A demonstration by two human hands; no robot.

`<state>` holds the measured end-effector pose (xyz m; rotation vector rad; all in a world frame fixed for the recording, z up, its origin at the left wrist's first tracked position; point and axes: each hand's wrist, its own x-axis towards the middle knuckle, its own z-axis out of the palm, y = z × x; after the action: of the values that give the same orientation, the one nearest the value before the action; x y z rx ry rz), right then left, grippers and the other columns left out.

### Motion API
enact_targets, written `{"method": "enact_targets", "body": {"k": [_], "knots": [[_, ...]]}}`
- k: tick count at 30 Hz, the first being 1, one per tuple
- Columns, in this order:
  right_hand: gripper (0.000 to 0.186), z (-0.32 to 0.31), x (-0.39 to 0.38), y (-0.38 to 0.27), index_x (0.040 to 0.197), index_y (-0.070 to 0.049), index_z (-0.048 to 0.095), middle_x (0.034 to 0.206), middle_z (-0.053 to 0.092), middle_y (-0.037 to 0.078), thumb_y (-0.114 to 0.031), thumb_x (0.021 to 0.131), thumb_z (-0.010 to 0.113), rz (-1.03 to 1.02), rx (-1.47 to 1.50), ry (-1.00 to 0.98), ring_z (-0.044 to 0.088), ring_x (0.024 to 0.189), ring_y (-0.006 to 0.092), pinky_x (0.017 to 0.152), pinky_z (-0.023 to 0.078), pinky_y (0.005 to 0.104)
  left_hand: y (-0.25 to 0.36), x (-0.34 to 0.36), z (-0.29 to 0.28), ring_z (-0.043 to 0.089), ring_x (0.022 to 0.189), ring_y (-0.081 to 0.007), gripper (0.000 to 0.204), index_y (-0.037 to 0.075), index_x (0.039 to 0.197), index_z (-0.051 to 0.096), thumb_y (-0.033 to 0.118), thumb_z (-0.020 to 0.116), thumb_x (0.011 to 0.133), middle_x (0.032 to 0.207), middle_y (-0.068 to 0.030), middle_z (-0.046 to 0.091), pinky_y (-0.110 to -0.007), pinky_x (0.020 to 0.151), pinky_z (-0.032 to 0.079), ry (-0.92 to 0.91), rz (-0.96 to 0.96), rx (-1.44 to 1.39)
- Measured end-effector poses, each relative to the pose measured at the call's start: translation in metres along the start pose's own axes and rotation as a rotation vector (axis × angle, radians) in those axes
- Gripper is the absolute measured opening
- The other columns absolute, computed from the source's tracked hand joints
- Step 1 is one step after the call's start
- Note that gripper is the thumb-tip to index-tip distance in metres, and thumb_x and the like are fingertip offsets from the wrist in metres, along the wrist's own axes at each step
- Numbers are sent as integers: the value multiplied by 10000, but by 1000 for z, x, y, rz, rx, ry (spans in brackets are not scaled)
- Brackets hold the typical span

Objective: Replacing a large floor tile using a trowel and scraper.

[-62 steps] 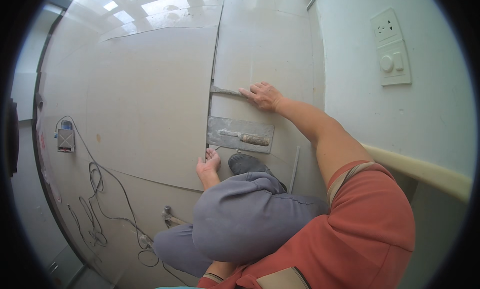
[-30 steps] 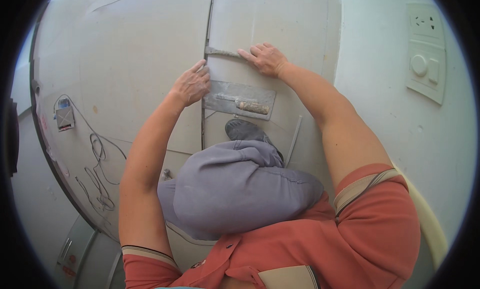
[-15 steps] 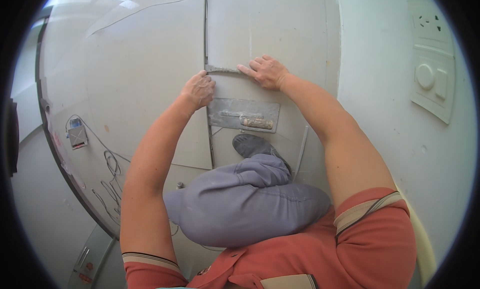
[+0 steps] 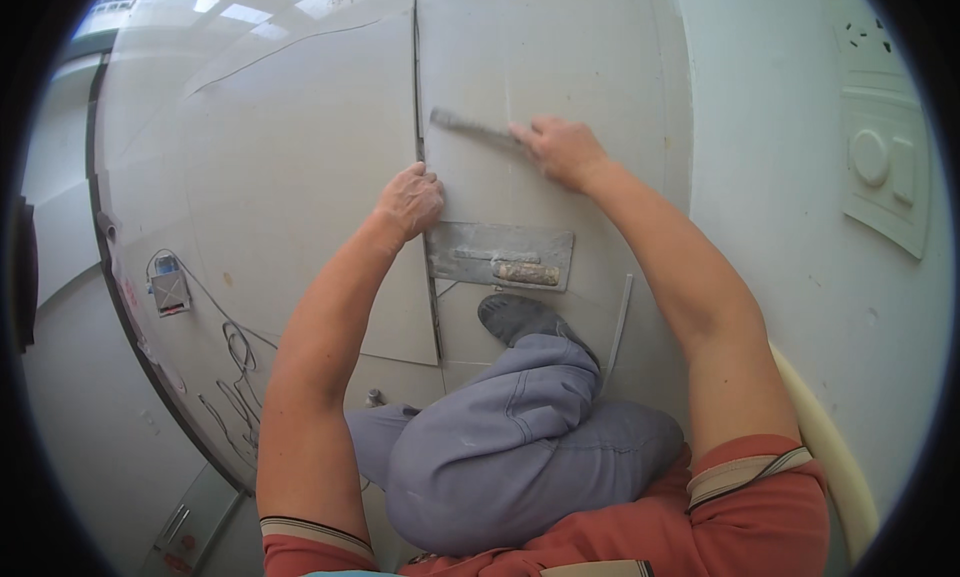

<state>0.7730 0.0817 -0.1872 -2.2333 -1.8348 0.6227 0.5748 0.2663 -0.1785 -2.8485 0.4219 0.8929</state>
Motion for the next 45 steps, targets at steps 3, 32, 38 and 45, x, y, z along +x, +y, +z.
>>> {"method": "enact_targets", "body": {"k": [3,32,38,45], "knots": [[357,-27,23,5,1212,-162,524,933,565,97,-218,859,511,200,-2,90,581,881,281,707,493,411,-1,1,-2,565,870,-128,187,173,709,656,169,497,807,821,8,624,-285,806,374,-43,11,14],[379,-12,111,-12,1214,-214,548,955,559,96,-248,838,586,116,-61,183,557,922,248,767,484,384,-2,-8,1,583,830,-142,169,198,655,675,213,540,756,778,15,657,-288,764,380,95,-63,-55],[326,28,120,-99,1084,-9,552,834,562,127,-242,860,592,334,859,350,545,754,249,678,452,349,0,-10,-3,583,910,-145,180,204,698,691,200,526,769,830,15,672,-286,833,377,-23,-65,-107],[345,54,144,-120,706,-24,464,644,396,-1,-290,897,570,560,1365,62,358,613,117,499,358,337,0,-19,-8,566,988,-174,207,149,737,697,200,504,790,963,-31,668,-336,948,358,108,-104,-152]]}}
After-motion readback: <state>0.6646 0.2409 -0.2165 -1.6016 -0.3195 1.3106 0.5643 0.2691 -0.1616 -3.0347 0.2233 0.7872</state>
